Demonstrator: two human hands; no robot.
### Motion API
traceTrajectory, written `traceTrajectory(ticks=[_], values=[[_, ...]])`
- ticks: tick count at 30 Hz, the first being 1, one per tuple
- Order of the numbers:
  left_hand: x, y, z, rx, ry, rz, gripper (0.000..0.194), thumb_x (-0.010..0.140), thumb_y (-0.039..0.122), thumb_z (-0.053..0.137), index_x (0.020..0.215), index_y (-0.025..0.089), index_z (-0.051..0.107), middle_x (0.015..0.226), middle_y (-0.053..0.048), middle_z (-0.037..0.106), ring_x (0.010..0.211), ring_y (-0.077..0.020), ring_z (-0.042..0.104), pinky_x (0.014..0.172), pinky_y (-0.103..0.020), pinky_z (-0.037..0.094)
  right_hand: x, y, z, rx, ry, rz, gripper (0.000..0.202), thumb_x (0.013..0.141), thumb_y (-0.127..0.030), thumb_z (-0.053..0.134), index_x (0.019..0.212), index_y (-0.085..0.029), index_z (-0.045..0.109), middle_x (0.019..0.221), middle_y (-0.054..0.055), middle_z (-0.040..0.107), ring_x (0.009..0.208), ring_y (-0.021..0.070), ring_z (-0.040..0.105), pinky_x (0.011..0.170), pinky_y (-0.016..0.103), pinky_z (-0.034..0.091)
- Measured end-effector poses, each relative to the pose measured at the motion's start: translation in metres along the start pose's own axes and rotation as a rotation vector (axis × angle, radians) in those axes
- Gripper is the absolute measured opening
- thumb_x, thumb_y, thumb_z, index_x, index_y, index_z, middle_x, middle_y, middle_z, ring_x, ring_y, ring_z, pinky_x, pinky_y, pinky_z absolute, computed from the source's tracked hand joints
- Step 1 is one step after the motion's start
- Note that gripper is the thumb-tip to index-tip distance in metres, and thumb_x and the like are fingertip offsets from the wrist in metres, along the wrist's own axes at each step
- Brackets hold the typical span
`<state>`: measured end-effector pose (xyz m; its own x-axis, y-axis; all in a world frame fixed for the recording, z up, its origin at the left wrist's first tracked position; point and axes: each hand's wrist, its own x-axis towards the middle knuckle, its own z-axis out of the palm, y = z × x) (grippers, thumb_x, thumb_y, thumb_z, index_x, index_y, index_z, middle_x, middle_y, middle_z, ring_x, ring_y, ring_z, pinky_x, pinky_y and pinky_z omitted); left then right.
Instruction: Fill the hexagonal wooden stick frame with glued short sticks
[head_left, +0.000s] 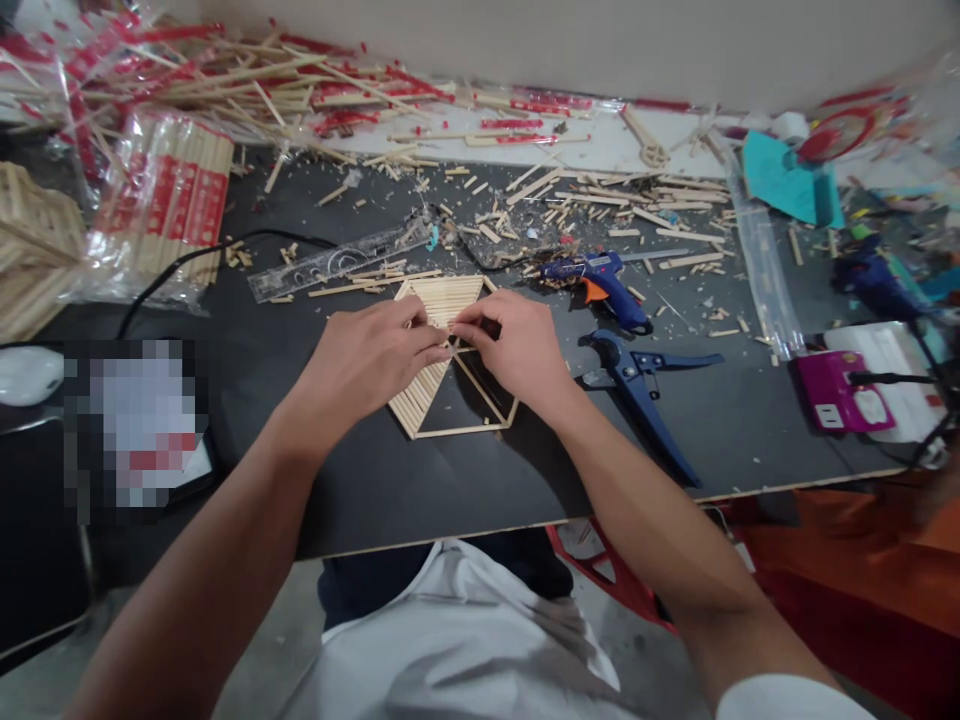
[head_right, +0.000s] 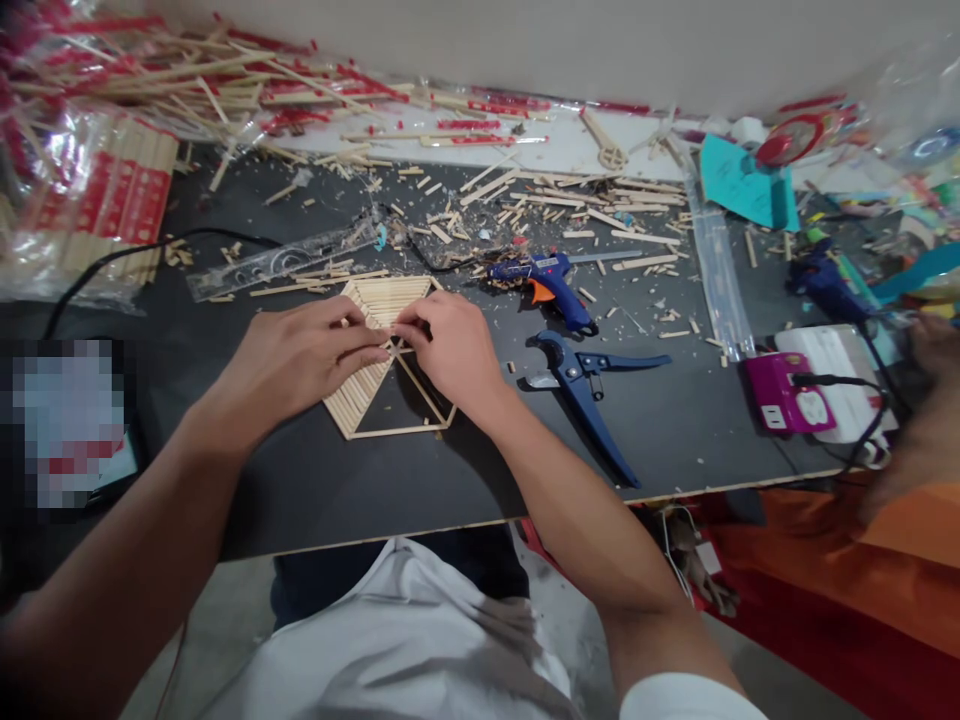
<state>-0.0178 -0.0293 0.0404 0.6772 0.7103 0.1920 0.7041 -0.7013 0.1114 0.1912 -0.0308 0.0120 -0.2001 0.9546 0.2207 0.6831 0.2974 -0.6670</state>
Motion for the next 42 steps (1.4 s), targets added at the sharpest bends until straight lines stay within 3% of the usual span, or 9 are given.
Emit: traceTrajectory(ticks=[7, 15, 20, 24, 32, 42], values=[[-0.001, -0.001, 0.006, -0.037, 0.032, -0.059, 0.032, 0.104, 0.044, 0.059, 0.128, 0.027, 0.073, 0.105, -0.006, 0.073, 0.09, -0.0209, 0.069, 0.057, -0.03, 0.034, -0.002, 0.0, -0.007, -0.024, -0.021, -0.015, 0.012, 0.095, -0.019, 0.069, 0.092, -0.021, 0.08, 0.091, 0.006, 0.076, 0.091, 0.023, 0.067, 0.084, 0.037, 0.046], [-0.001, -0.005, 0.009, -0.112, 0.038, -0.062, 0.032, 0.105, 0.046, 0.055, 0.112, 0.029, 0.081, 0.103, -0.004, 0.074, 0.087, -0.0181, 0.068, 0.058, -0.028, 0.035, -0.005, 0.004, -0.007, -0.056, -0.01, 0.002, 0.016, 0.096, -0.016, 0.064, 0.095, -0.02, 0.079, 0.095, 0.008, 0.075, 0.094, 0.0237, 0.066, 0.087, 0.038, 0.047], [0.005, -0.005, 0.005, -0.149, -0.025, -0.108, 0.027, 0.103, 0.044, 0.06, 0.102, 0.027, 0.081, 0.103, -0.003, 0.073, 0.088, -0.0192, 0.067, 0.06, -0.028, 0.035, -0.005, 0.002, -0.003, -0.061, 0.015, 0.001, 0.011, 0.097, -0.023, 0.068, 0.093, -0.019, 0.078, 0.092, 0.008, 0.074, 0.092, 0.0233, 0.065, 0.086, 0.037, 0.046], [0.01, -0.005, 0.004, -0.155, -0.096, -0.125, 0.022, 0.1, 0.041, 0.063, 0.099, 0.024, 0.077, 0.102, -0.005, 0.072, 0.094, -0.022, 0.067, 0.062, -0.028, 0.036, -0.004, 0.0, -0.001, -0.051, 0.033, 0.005, 0.008, 0.094, -0.024, 0.073, 0.089, -0.019, 0.076, 0.086, 0.006, 0.073, 0.087, 0.0223, 0.065, 0.083, 0.036, 0.046], [0.008, -0.01, 0.011, -0.307, -0.046, -0.239, 0.028, 0.091, 0.045, 0.077, 0.102, 0.019, 0.072, 0.085, -0.003, 0.072, 0.079, -0.0199, 0.064, 0.068, -0.029, 0.039, -0.003, -0.004, 0.002, 0.0, 0.056, 0.067, 0.009, 0.086, -0.023, 0.079, 0.083, -0.02, 0.072, 0.083, 0.005, 0.074, 0.08, 0.0205, 0.063, 0.078, 0.035, 0.046], [0.013, -0.008, 0.008, -0.34, -0.119, -0.333, 0.026, 0.088, 0.044, 0.078, 0.099, 0.021, 0.073, 0.085, -0.001, 0.071, 0.084, -0.0209, 0.064, 0.07, -0.03, 0.037, 0.007, -0.023, -0.002, -0.019, -0.038, 0.306, 0.015, 0.084, -0.025, 0.081, 0.079, -0.02, 0.068, 0.08, 0.003, 0.074, 0.075, 0.0184, 0.065, 0.072, 0.032, 0.044]])
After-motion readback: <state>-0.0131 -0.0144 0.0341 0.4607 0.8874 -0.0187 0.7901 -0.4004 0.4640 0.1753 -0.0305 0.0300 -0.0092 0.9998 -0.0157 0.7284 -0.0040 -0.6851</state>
